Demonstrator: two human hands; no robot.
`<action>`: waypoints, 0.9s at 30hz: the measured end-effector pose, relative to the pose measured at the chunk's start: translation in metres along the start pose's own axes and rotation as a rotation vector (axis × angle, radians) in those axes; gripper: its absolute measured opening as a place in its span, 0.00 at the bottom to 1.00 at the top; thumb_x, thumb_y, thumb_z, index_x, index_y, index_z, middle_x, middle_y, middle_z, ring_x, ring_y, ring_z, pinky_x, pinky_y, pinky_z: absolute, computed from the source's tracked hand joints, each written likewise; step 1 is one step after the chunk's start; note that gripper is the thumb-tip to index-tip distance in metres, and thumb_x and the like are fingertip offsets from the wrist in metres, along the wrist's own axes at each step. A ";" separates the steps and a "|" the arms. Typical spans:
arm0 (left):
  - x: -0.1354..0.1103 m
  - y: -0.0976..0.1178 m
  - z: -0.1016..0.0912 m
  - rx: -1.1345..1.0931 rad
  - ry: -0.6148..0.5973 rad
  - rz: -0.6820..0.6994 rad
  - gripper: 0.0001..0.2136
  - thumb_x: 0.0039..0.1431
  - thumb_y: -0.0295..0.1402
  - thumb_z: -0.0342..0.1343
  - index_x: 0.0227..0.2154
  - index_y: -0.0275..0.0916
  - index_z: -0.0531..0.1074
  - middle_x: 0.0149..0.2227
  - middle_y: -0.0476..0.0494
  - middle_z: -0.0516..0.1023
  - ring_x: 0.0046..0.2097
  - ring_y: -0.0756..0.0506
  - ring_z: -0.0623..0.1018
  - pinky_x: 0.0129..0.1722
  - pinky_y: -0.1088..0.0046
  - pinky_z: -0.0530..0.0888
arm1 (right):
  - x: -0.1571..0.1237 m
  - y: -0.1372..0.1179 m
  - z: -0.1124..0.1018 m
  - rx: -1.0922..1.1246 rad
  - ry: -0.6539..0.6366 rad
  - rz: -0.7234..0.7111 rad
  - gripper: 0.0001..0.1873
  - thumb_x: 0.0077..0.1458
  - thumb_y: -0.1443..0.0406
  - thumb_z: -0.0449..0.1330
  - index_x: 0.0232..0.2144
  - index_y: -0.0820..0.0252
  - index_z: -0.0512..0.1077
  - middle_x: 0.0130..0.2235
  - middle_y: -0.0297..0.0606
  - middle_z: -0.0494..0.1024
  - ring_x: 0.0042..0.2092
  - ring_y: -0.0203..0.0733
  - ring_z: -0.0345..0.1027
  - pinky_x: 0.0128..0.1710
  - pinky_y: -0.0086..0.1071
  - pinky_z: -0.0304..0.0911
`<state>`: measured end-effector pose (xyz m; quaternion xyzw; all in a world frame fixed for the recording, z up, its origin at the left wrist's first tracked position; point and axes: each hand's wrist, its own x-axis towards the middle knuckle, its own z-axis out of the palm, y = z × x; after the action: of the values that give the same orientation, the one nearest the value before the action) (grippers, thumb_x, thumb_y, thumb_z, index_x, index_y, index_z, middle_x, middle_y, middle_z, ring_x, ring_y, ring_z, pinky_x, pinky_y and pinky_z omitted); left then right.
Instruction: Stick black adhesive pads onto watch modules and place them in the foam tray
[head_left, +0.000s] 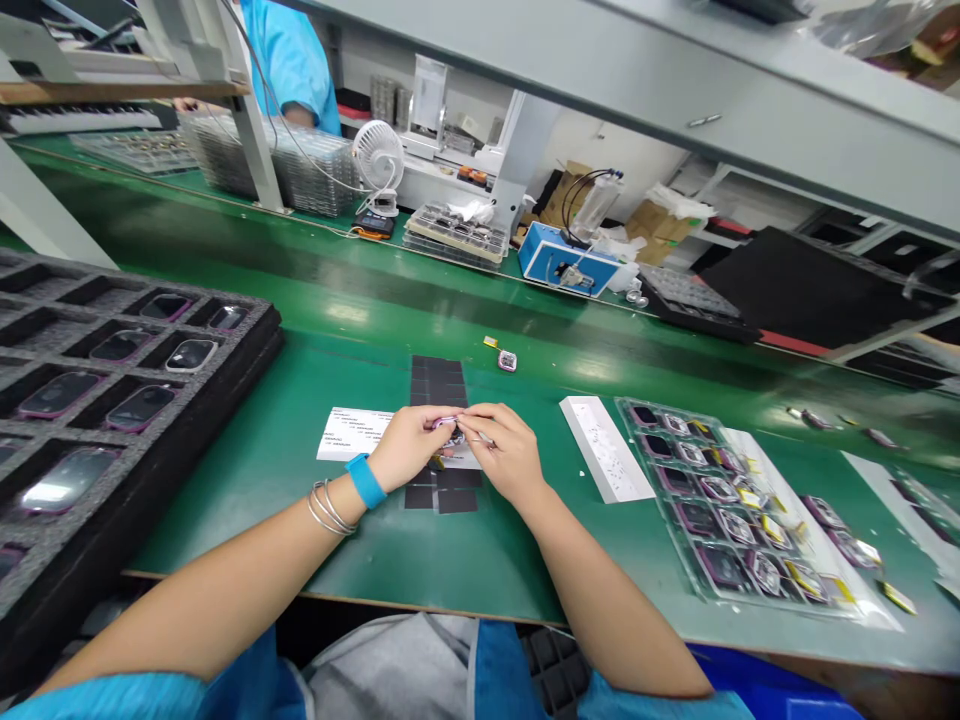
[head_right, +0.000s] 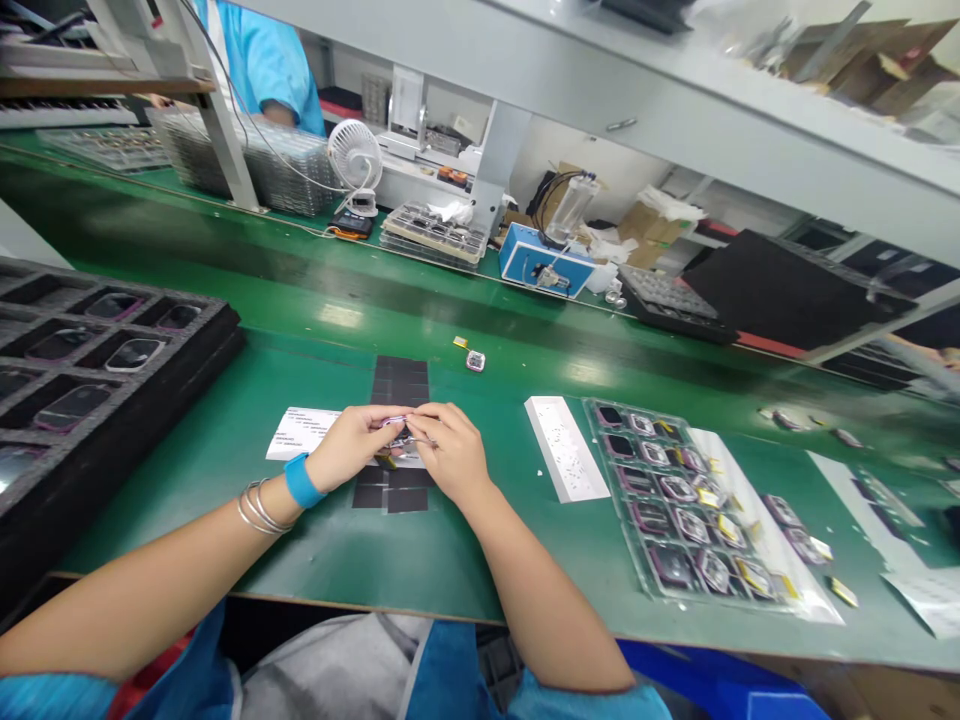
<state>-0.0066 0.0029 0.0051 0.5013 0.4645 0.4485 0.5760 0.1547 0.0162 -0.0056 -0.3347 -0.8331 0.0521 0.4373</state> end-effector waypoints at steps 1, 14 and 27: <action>0.000 0.001 0.000 -0.005 0.005 -0.006 0.12 0.50 0.28 0.57 0.39 0.36 0.78 0.31 0.46 0.80 0.28 0.48 0.77 0.29 0.74 0.76 | 0.000 0.000 0.001 0.021 0.005 0.024 0.10 0.56 0.68 0.55 0.36 0.53 0.76 0.37 0.39 0.76 0.38 0.40 0.70 0.39 0.37 0.68; -0.001 -0.005 -0.005 0.351 -0.015 0.228 0.15 0.54 0.31 0.52 0.45 0.41 0.76 0.38 0.45 0.81 0.30 0.47 0.78 0.32 0.74 0.74 | 0.008 0.000 -0.001 0.459 0.059 0.516 0.07 0.44 0.61 0.67 0.24 0.59 0.75 0.30 0.38 0.78 0.35 0.41 0.72 0.39 0.35 0.67; -0.007 0.002 -0.002 0.216 -0.068 0.240 0.28 0.56 0.34 0.52 0.61 0.40 0.56 0.46 0.44 0.78 0.35 0.48 0.78 0.36 0.73 0.75 | 0.012 0.002 -0.018 0.837 -0.093 0.797 0.14 0.40 0.60 0.68 0.30 0.60 0.77 0.35 0.38 0.78 0.17 0.24 0.52 0.14 0.25 0.49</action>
<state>-0.0099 -0.0034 0.0076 0.6271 0.4270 0.4445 0.4762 0.1645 0.0216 0.0128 -0.4184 -0.5698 0.5523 0.4419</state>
